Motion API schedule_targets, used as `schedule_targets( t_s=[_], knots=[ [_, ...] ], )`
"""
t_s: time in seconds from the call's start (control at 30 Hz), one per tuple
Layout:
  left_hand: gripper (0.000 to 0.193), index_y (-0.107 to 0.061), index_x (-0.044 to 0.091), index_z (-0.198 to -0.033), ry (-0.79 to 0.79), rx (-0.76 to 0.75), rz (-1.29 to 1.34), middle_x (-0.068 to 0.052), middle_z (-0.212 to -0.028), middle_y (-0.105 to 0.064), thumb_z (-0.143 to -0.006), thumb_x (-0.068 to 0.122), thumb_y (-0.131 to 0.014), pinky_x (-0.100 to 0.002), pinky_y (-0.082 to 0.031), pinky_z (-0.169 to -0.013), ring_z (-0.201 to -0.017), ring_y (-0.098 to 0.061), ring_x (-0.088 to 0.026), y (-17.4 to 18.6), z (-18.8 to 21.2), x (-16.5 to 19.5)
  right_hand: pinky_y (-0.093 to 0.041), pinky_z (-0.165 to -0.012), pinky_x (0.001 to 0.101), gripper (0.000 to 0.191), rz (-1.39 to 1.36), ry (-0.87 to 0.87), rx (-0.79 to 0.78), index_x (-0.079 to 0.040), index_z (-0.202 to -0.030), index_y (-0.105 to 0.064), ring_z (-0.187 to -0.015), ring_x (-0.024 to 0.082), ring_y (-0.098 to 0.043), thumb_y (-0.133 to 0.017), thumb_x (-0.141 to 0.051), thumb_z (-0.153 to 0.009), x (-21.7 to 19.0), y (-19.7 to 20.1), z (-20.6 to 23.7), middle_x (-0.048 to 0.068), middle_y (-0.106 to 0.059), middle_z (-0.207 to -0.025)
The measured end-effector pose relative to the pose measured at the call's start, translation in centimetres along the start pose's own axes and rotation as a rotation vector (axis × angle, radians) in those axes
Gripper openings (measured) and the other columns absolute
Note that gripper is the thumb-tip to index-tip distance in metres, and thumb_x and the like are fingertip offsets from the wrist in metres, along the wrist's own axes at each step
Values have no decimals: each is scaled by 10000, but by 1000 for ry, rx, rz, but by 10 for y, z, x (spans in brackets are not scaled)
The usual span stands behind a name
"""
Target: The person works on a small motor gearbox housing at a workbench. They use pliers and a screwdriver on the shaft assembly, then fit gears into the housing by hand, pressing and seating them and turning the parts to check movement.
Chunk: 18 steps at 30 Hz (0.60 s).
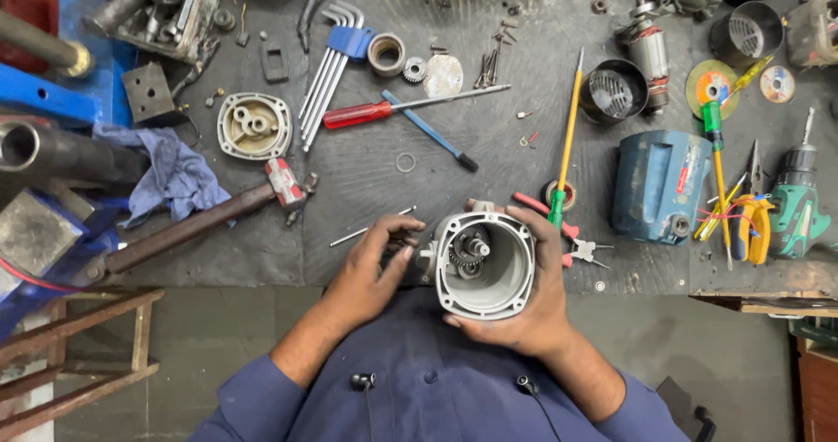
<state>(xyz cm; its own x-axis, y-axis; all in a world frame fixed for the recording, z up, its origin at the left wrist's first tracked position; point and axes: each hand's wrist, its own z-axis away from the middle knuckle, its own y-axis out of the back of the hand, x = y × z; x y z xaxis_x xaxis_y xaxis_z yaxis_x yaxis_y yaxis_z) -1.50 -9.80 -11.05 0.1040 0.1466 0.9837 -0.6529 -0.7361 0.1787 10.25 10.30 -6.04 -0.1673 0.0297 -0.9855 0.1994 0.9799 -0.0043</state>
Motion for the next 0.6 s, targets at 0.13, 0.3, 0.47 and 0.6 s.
schedule_targets(
  t_s=[0.13, 0.3, 0.47, 0.6],
  knots=[
    [665, -498, 5, -1385, -278, -77, -192, -208, -1351, -579, -757, -9, -716, -411, -479, -1042, -1260, -587, -403, -10, 0, 8, -441, -1255, 491, 1193, -119, -21, 45, -74, -1560, -221, -1474, 349, -527, -996, -202, -661, -20, -10, 11, 264, -470, -1586],
    [354, -702, 62, -1135, -60, -200, -98, -103, -997, -759, -794, 89, -795, -355, -609, -807, -910, -790, -253, 0, -10, 25, -437, -1244, 492, 1235, -271, 101, -143, -93, -1613, -191, -1464, 367, -502, -1032, -192, -713, -48, -12, 13, 297, -427, -1625],
    [308, -729, 57, -1029, -172, -531, -66, -123, -928, -759, -756, 169, -817, -382, -593, -752, -845, -759, -321, 12, -15, 30, -373, -1280, 523, 1247, -159, 244, -385, -77, -1614, -210, -1469, 380, -505, -971, -155, -629, -55, -2, 0, 287, -453, -1577],
    [302, -639, 57, -921, -140, -75, -147, -134, -840, -674, -744, 214, -826, -377, -568, -711, -791, -730, -299, 3, -3, 28, -447, -1235, 474, 1275, -126, 176, -230, -74, -1636, -137, -1445, 338, -541, -1043, -190, -746, -56, -17, 8, 288, -426, -1586]
  ],
)
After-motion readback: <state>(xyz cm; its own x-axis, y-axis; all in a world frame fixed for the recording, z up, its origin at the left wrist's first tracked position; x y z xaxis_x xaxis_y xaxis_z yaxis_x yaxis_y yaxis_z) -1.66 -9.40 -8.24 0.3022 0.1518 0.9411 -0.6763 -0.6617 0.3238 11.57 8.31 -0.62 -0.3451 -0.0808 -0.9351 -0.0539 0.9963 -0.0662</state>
